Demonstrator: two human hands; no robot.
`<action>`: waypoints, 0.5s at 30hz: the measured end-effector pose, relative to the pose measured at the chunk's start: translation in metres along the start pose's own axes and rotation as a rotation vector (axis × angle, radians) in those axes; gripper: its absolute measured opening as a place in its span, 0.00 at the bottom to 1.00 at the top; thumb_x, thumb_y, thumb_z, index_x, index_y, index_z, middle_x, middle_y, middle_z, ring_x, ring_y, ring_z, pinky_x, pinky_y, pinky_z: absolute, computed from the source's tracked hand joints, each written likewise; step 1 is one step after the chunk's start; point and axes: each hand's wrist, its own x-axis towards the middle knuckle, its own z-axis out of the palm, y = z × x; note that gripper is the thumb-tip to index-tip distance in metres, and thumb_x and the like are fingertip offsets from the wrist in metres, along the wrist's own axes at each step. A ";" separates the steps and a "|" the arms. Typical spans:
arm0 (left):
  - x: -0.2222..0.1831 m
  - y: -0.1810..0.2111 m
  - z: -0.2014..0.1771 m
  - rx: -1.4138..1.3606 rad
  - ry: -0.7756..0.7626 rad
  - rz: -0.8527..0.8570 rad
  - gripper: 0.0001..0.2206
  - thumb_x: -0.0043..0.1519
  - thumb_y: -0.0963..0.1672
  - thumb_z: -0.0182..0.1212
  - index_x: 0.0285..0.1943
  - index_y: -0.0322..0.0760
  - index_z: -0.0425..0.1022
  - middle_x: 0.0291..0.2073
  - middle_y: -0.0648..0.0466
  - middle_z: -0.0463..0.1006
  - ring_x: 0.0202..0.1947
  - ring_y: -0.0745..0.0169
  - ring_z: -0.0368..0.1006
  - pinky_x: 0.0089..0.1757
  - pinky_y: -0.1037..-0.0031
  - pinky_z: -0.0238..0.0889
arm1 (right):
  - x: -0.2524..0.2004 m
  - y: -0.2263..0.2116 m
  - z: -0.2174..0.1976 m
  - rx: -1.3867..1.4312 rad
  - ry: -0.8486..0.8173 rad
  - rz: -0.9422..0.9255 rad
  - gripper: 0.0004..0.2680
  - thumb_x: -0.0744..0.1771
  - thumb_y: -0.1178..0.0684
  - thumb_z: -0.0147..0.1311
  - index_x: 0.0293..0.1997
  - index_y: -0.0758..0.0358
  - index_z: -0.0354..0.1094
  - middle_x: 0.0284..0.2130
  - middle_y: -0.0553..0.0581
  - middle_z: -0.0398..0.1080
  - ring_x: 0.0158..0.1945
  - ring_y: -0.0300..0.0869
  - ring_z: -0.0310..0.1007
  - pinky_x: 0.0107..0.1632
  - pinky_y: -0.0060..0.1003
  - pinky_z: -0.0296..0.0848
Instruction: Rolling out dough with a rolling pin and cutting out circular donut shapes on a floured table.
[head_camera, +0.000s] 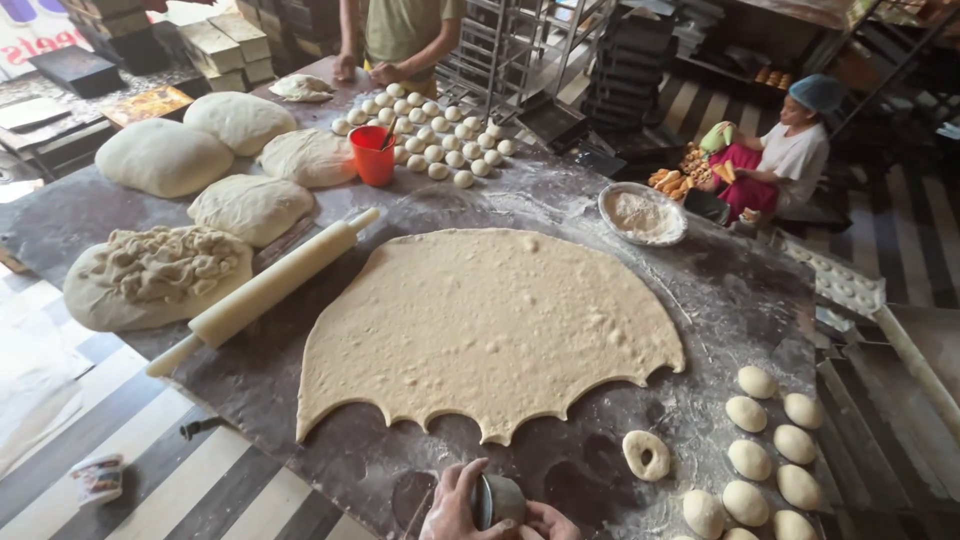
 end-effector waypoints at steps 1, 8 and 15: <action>-0.001 -0.001 0.001 0.001 0.004 -0.003 0.47 0.43 0.56 0.79 0.72 0.48 0.59 0.63 0.41 0.64 0.68 0.39 0.62 0.63 0.55 0.60 | 0.001 -0.001 0.002 0.000 -0.005 0.001 0.20 0.64 0.56 0.62 0.63 0.67 0.65 0.46 0.63 0.81 0.48 0.43 0.85 0.53 0.39 0.82; -0.012 0.045 -0.022 0.128 -0.015 0.040 0.45 0.43 0.54 0.79 0.72 0.50 0.62 0.63 0.43 0.63 0.69 0.40 0.58 0.63 0.54 0.58 | 0.005 -0.009 -0.007 -0.033 0.070 0.234 0.16 0.61 0.62 0.59 0.55 0.76 0.71 0.41 0.70 0.81 0.43 0.47 0.84 0.50 0.39 0.82; 0.000 0.037 -0.039 0.129 -0.110 0.098 0.42 0.44 0.53 0.77 0.71 0.53 0.64 0.63 0.46 0.64 0.68 0.41 0.59 0.62 0.54 0.60 | 0.011 0.010 -0.001 -0.169 0.036 0.181 0.16 0.62 0.60 0.61 0.56 0.73 0.71 0.43 0.64 0.82 0.46 0.42 0.84 0.53 0.35 0.79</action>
